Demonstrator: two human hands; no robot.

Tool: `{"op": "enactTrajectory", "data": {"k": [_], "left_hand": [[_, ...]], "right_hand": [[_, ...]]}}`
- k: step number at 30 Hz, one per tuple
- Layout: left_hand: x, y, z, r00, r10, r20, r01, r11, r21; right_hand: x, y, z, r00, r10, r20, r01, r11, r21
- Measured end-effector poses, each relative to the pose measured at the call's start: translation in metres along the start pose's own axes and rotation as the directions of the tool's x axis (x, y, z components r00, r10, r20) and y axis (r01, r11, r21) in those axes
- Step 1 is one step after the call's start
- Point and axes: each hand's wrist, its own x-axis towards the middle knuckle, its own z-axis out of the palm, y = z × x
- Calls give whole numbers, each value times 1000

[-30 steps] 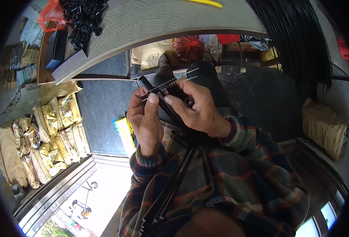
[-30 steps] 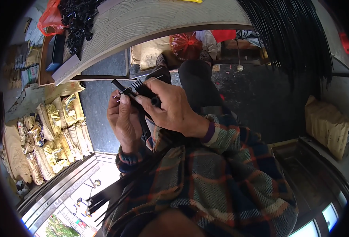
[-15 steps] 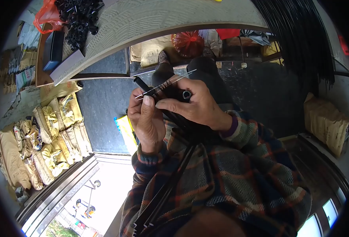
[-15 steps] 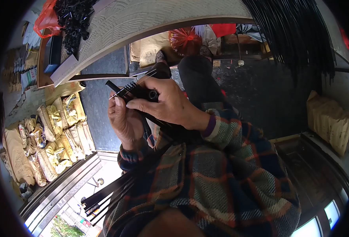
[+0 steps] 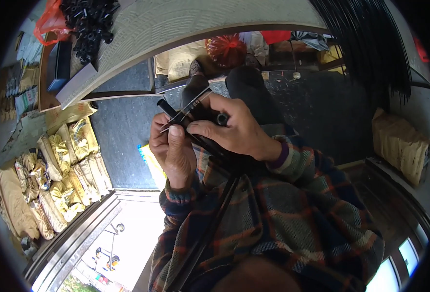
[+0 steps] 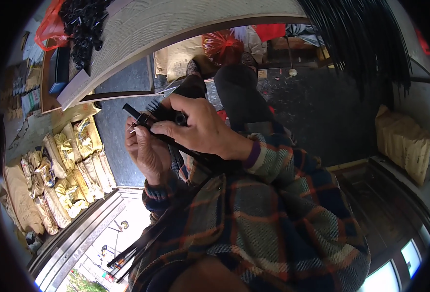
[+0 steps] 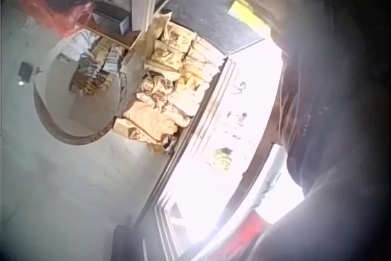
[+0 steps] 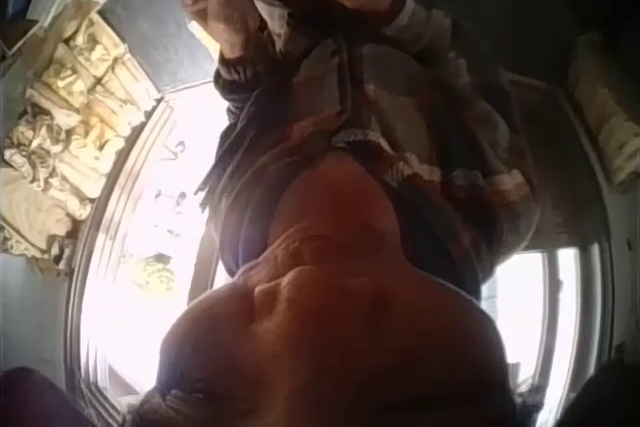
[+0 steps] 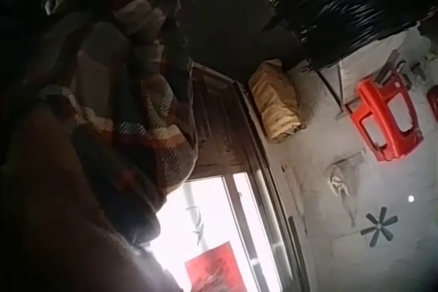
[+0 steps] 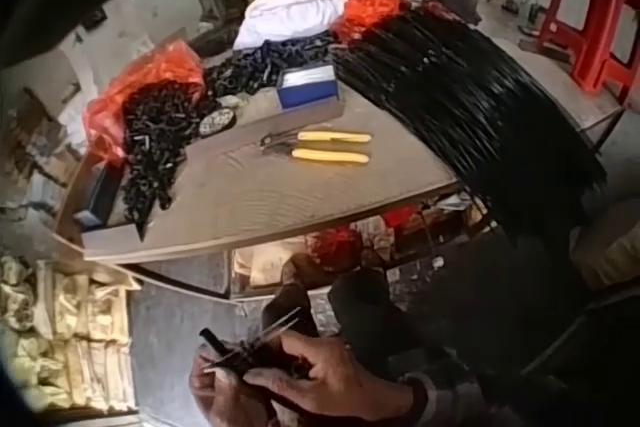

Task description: Manually assembling black plastic components onto bundles of rods and using pliers to secure or trim them.

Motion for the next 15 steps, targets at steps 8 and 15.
{"op": "enactTrajectory", "data": {"k": [8, 15], "left_hand": [[-4, -10, 4, 994, 62, -88, -61, 998, 5], [-6, -8, 3, 990, 95, -100, -94, 995, 14]], "right_hand": [[1, 2, -4, 999, -47, -14, 48, 992, 112], [-3, 1, 2, 982, -186, 4, 186, 978, -94]]}}
